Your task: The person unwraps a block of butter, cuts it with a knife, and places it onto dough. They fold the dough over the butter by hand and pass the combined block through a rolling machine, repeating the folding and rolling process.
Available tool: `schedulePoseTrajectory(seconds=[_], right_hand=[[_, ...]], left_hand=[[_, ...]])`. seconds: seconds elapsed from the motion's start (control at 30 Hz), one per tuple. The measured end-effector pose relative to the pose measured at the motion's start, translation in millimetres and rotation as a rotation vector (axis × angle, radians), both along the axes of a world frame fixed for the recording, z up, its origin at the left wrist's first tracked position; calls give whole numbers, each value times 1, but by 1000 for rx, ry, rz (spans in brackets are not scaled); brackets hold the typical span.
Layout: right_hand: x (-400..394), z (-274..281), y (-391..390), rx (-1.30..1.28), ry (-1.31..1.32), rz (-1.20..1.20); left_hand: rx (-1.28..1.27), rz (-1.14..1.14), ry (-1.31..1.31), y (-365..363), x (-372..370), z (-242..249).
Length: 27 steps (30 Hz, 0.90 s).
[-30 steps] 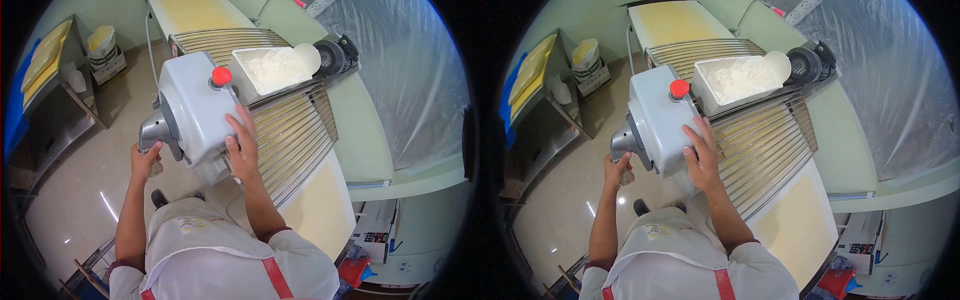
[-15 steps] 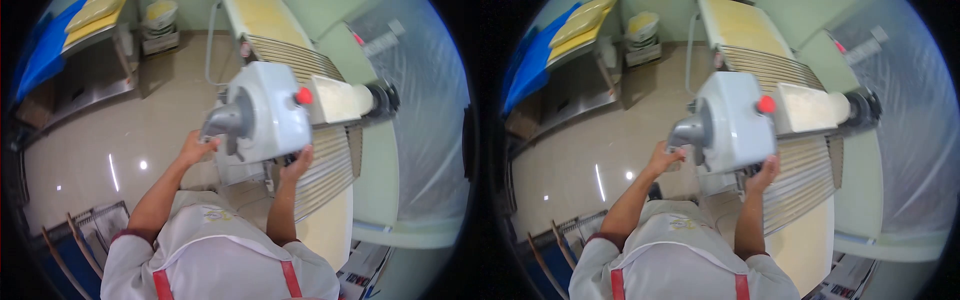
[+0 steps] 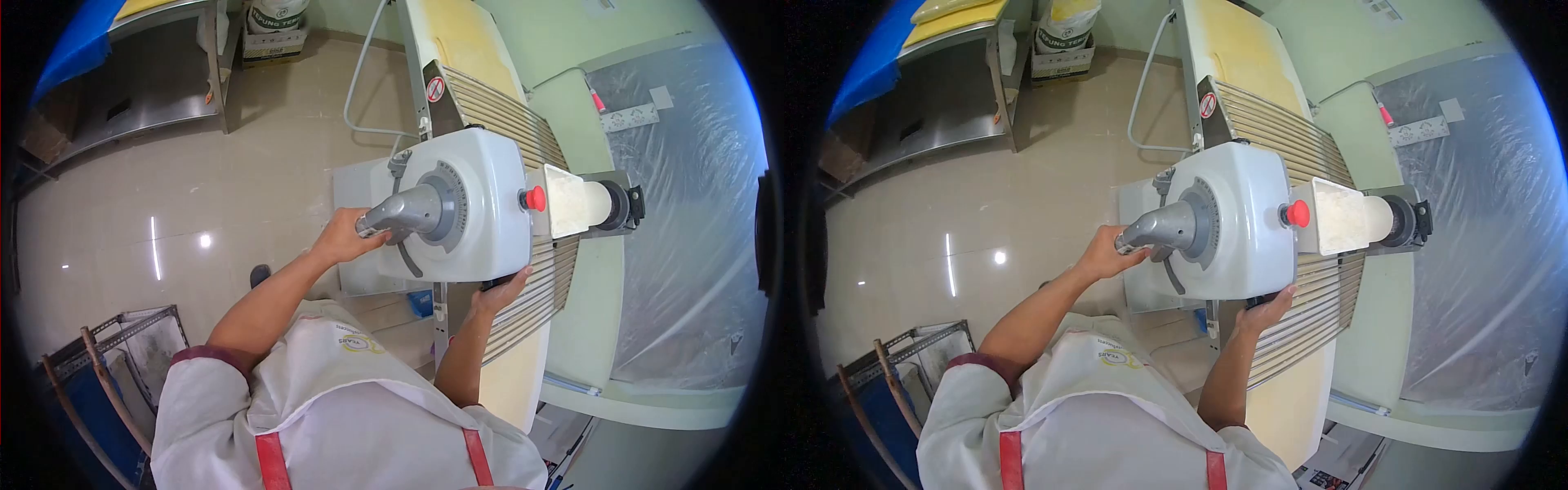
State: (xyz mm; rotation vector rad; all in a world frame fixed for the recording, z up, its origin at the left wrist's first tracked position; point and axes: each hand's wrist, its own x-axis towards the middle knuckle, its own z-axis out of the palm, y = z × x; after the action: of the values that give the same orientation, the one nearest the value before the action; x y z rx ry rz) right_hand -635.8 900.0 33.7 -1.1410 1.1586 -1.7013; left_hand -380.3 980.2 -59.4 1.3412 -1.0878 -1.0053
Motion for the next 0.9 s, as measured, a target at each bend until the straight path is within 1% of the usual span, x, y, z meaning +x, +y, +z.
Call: schedulePoseTrajectory(seconds=[0.07, 0.17, 0.2, 0.3, 0.4, 0.43, 0.47, 0.53, 0.63, 0.73, 0.83, 0.9], right_hand=[[-4, -4, -1, 0, 25, 6], [0, -3, -1, -47, 167, -29], [0, 0, -4, -176, 364, -14], [8, 10, 0, -381, 719, -184], [13, 38, 10, -546, 1184, -65], [17, 46, 14, -503, 1249, -18], [22, 53, 16, -456, 1311, 31], [29, 63, 16, -488, 1373, 52], [32, 75, 11, -510, 1289, 150], [31, 83, 10, -528, 1239, 195], [32, 85, 4, -533, 1198, 273], [34, 85, -4, -547, 1177, 320]], left_hand=[[-16, -3, 4, 0, 2, -1], [-27, 1, 12, 1, 1, 0], [-32, 7, 19, 1, 0, 1], [1, 15, 7, 2, -1, 3], [65, 16, 52, 1, -3, -9], [89, 11, 77, 0, -4, -12], [88, 22, 93, 0, -5, -5], [90, 45, 126, 2, -7, 16], [-56, 120, 121, -10, -14, 18], [82, 116, 5, -12, -9, 9], [34, 179, 73, -11, -17, 14], [39, 165, 45, -10, -16, 12]])
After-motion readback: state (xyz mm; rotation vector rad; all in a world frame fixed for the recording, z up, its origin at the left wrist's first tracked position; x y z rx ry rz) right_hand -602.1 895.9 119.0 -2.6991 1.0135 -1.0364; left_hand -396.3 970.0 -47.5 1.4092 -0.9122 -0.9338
